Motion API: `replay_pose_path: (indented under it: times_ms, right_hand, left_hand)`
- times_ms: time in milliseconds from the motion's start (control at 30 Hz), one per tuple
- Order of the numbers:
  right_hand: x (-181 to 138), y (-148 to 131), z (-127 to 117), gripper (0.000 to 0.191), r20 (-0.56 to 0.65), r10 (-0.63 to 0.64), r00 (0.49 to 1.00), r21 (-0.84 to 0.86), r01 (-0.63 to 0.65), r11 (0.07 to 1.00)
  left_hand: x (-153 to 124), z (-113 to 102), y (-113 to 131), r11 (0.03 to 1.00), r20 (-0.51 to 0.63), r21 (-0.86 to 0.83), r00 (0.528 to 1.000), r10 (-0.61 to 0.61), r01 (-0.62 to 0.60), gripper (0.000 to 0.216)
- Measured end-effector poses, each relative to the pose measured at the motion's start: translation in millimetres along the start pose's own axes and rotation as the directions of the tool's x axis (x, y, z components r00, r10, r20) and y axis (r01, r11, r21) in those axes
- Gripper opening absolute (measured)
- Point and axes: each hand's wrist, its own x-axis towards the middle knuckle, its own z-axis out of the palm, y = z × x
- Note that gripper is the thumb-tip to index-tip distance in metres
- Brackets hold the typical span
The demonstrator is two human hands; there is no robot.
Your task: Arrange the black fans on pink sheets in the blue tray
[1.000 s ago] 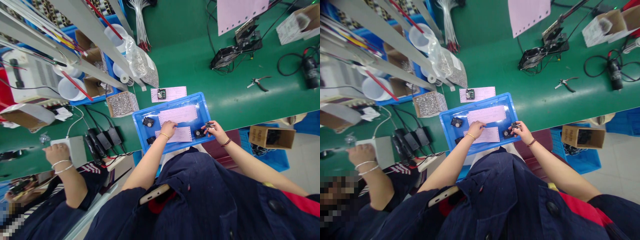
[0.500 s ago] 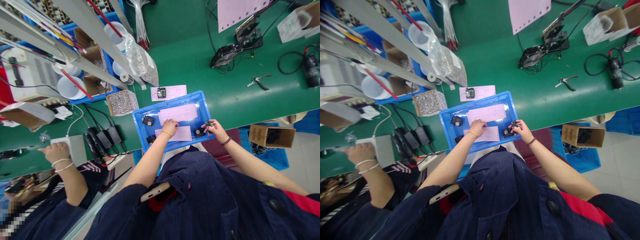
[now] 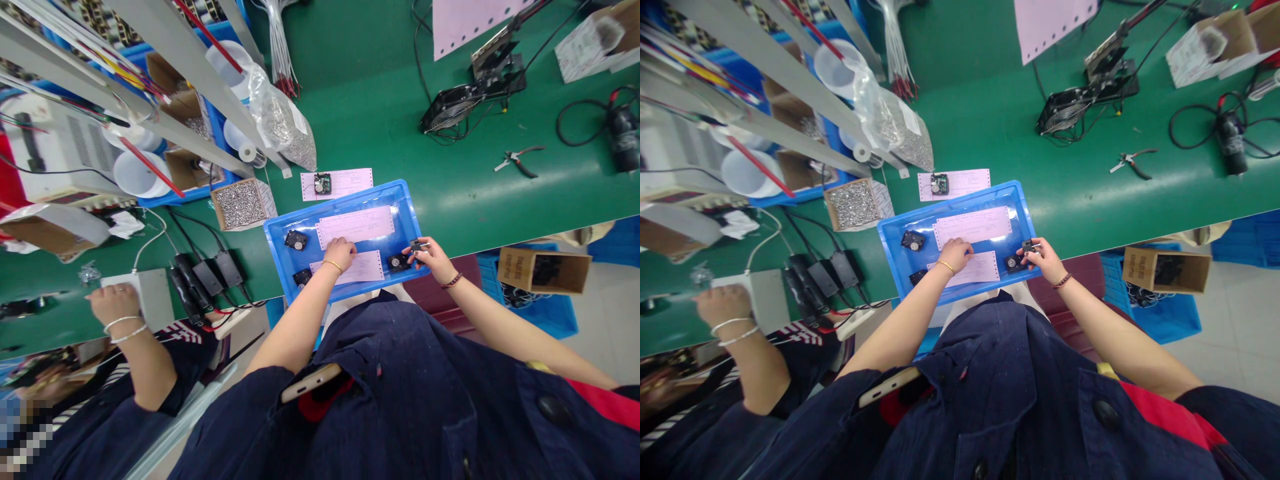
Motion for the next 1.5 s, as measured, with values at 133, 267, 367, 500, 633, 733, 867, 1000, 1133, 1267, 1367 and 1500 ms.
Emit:
replay_pose_path:
  times_ms: [133,267,367,500,633,733,867,1000,1133,1267,1367,1500]
  right_hand:
    - [0.0,0.8,-0.3,0.055,0.0,-0.005,1.0,-0.002,0.005,1.0]
    - [0.0,0.4,-0.1,0.055,-0.005,0.0,1.0,0.004,0.0,1.0]
    - [0.1,-0.5,0.1,0.056,-0.008,0.008,1.0,0.009,-0.008,1.0]
    - [0.3,-0.4,-0.2,0.055,-0.003,0.008,1.0,0.005,-0.008,1.0]
    - [0.5,0.7,-0.4,0.055,-0.004,-0.001,1.0,0.015,0.001,1.0]
    - [0.4,0.9,-0.5,0.055,-0.004,-0.002,1.0,0.025,0.002,1.0]
    - [0.4,0.6,-0.5,0.055,0.0,-0.001,1.0,0.036,0.001,0.999]
    - [1.0,1.2,-0.4,0.056,-0.002,-0.003,1.0,0.042,0.003,0.999]
    - [1.5,1.9,-0.5,0.056,-0.01,0.001,1.0,0.041,-0.001,0.999]
    - [1.5,2.6,-1.2,0.055,-0.003,-0.004,1.0,0.039,0.004,0.999]
    - [1.6,3.3,-1.6,0.055,-0.005,-0.003,1.0,0.046,0.003,0.999]
    - [1.4,3.6,-1.5,0.055,-0.006,-0.004,1.0,0.05,0.004,0.999]
  left_hand:
    - [0.2,0.6,-0.8,1.0,-0.005,0.001,1.0,0.003,-0.003,0.019]
    - [-0.2,-0.5,-0.4,1.0,-0.002,-0.001,1.0,0.0,0.0,0.02]
    - [-0.4,-1.7,0.3,1.0,0.005,-0.003,1.0,-0.004,0.004,0.02]
    - [0.0,-2.5,0.9,1.0,0.012,-0.004,1.0,-0.005,0.005,0.021]
    - [0.1,-2.9,1.1,1.0,0.019,0.002,1.0,-0.004,0.004,0.024]
    - [-0.6,-3.4,1.0,1.0,0.026,0.007,1.0,-0.006,0.006,0.025]
    - [-1.7,-3.5,0.4,1.0,0.032,0.013,0.999,-0.01,0.01,0.026]
    - [-2.1,-3.6,-0.2,1.0,0.035,0.019,0.999,-0.014,0.013,0.026]
    - [-1.8,-4.1,0.0,1.0,0.041,0.018,0.999,-0.018,0.018,0.026]
    - [-1.1,-4.4,0.0,1.0,0.046,0.019,0.999,-0.021,0.02,0.027]
    - [-0.7,-4.5,-0.2,1.0,0.048,0.023,0.999,-0.022,0.021,0.027]
    - [-0.7,-4.7,-0.2,1.0,0.047,0.025,0.999,-0.019,0.018,0.028]
